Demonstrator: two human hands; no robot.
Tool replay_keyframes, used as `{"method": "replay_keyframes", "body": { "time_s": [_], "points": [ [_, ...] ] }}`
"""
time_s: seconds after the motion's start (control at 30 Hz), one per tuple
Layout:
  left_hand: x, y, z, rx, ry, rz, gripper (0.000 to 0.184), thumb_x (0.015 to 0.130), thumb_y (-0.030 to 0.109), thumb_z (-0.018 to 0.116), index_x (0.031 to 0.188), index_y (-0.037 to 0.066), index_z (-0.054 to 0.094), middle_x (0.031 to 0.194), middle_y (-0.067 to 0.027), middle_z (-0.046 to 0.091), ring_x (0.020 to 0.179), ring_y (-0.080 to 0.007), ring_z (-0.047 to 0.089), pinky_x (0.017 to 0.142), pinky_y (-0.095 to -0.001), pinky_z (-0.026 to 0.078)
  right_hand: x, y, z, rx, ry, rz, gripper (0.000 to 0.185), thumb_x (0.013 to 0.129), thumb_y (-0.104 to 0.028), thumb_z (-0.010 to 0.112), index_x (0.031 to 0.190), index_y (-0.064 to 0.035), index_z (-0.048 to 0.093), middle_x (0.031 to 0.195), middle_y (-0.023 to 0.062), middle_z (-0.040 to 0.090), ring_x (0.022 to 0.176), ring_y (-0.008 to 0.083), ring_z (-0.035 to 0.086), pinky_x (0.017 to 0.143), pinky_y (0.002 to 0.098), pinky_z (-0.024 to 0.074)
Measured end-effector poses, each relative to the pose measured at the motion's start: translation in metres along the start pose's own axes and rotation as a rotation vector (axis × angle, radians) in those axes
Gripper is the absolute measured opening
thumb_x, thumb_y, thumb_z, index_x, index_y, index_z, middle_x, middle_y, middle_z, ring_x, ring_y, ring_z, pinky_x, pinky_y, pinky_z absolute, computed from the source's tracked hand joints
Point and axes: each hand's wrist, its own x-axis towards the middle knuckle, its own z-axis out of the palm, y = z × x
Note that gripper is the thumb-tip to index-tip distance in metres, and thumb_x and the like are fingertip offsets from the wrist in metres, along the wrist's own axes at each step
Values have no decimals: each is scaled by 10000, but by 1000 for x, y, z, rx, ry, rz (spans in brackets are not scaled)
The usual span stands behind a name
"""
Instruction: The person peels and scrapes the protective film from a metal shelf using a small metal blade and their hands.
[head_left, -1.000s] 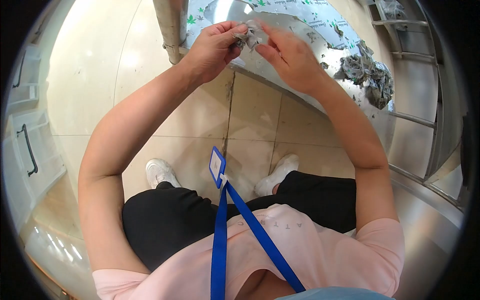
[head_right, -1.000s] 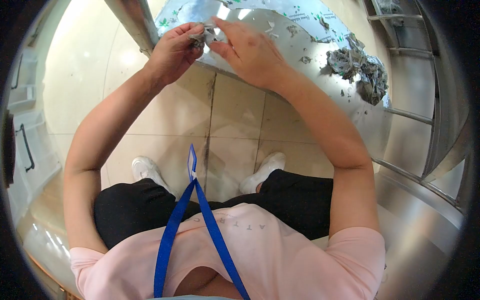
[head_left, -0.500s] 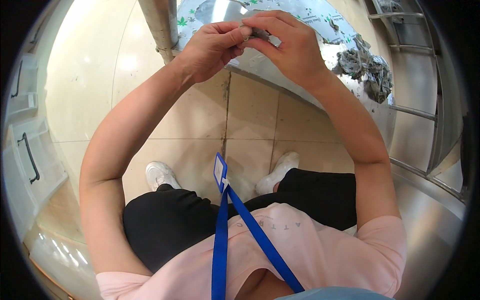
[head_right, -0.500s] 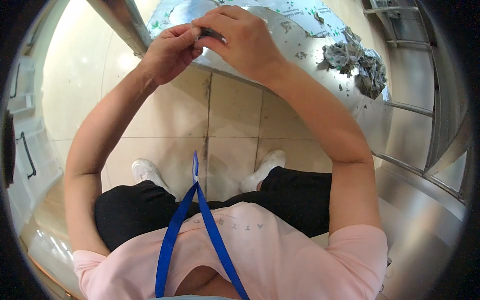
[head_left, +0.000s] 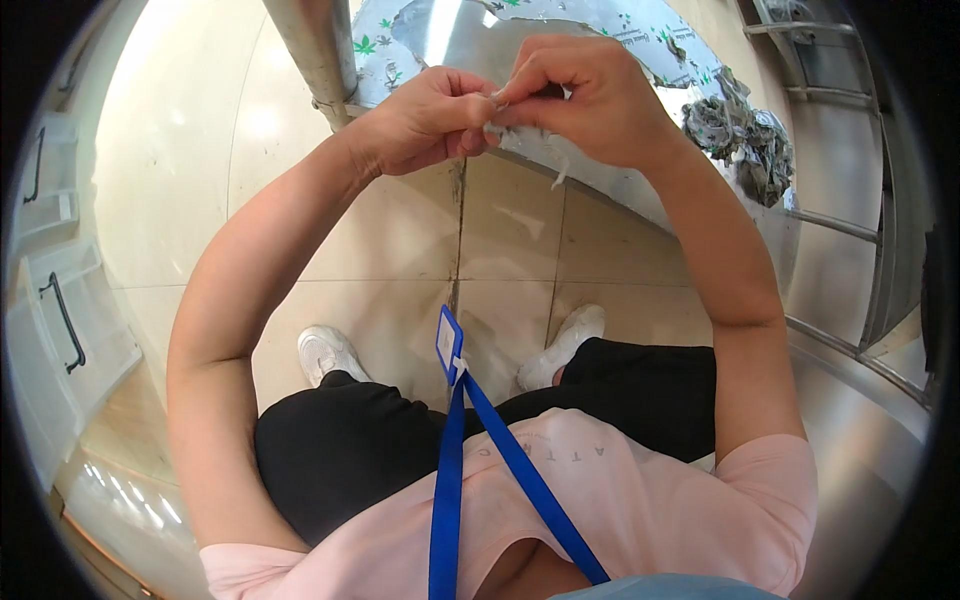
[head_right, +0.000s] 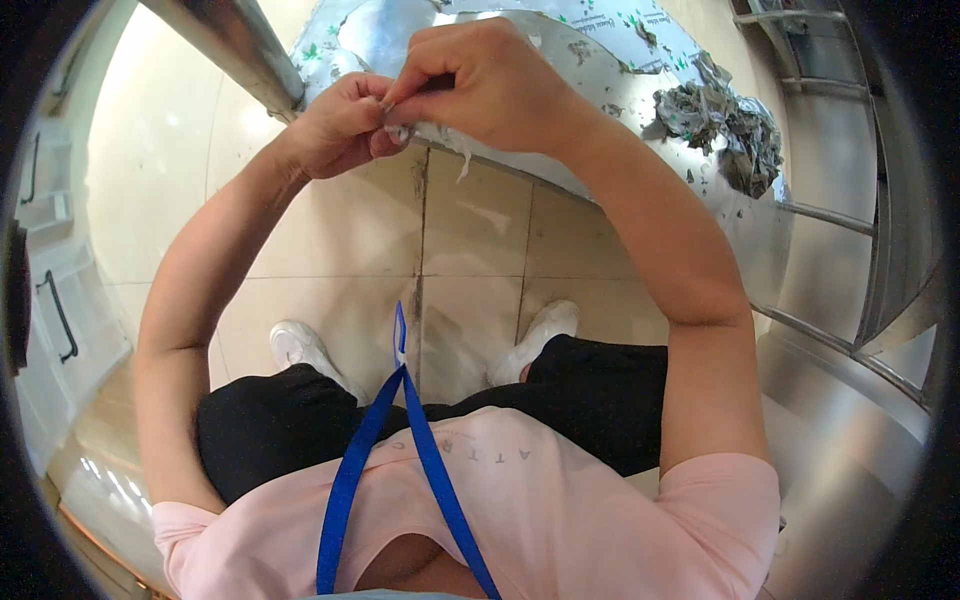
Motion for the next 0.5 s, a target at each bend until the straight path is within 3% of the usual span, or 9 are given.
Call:
{"method": "replay_keyframes", "body": {
  "time_s": [0.1, 0.13, 0.3, 0.33, 0.43, 0.5],
  "points": [
    [-2, 3, 8, -28, 8, 83, 348, 809, 78, 504, 1148, -1, 517, 752, 11, 515, 603, -67, 433, 573, -197, 376, -9, 30, -10, 170, 81, 365, 46, 746, -14, 679, 785, -10, 655, 707, -3, 597, 687, 53, 536, 588, 193, 422],
    [0, 9, 15, 150, 73, 4, 371, 847, 121, 523, 1194, -3, 479, 768, 11, 517, 640, -60, 441, 592, -183, 381, -15, 48, -12, 233, 85, 394, 36, 794, -41, 644, 808, -9, 653, 751, -16, 616, 704, 35, 530, 615, 185, 424],
    [12, -1, 16, 249, 402, 76, 353, 897, 204, 540, 1182, 0, 503, 804, 10, 537, 680, -51, 454, 611, -174, 387, -59, 153, -56, 137, 339, 483, 110, 829, -84, 613, 900, -5, 641, 790, 0, 617, 712, 52, 536, 660, 189, 427],
    [11, -3, 11, 215, 454, 96, 346, 894, 204, 547, 1171, 0, 512, 807, 11, 540, 680, -51, 455, 614, -175, 389, -65, 143, -65, -31, 379, 559, 112, 834, -66, 588, 914, 4, 625, 808, 20, 623, 740, 81, 564, 684, 204, 445],
    [11, -7, 0, 205, 577, 145, 271, 880, 184, 572, 1075, -5, 568, 817, 7, 555, 692, -62, 469, 634, -180, 400, -104, 181, -86, -70, 566, 678, 115, 822, -66, 567, 898, 10, 610, 849, 97, 654, 778, 147, 624, 665, 249, 477],
    [13, -9, -4, 214, 625, 166, 240, 873, 170, 582, 1034, -9, 584, 817, -2, 561, 700, -70, 478, 642, -186, 405, -121, 193, -96, -163, 556, 710, 144, 821, -82, 566, 934, 2, 593, 879, 111, 651, 806, 163, 633, 678, 266, 484]
  ]
}}
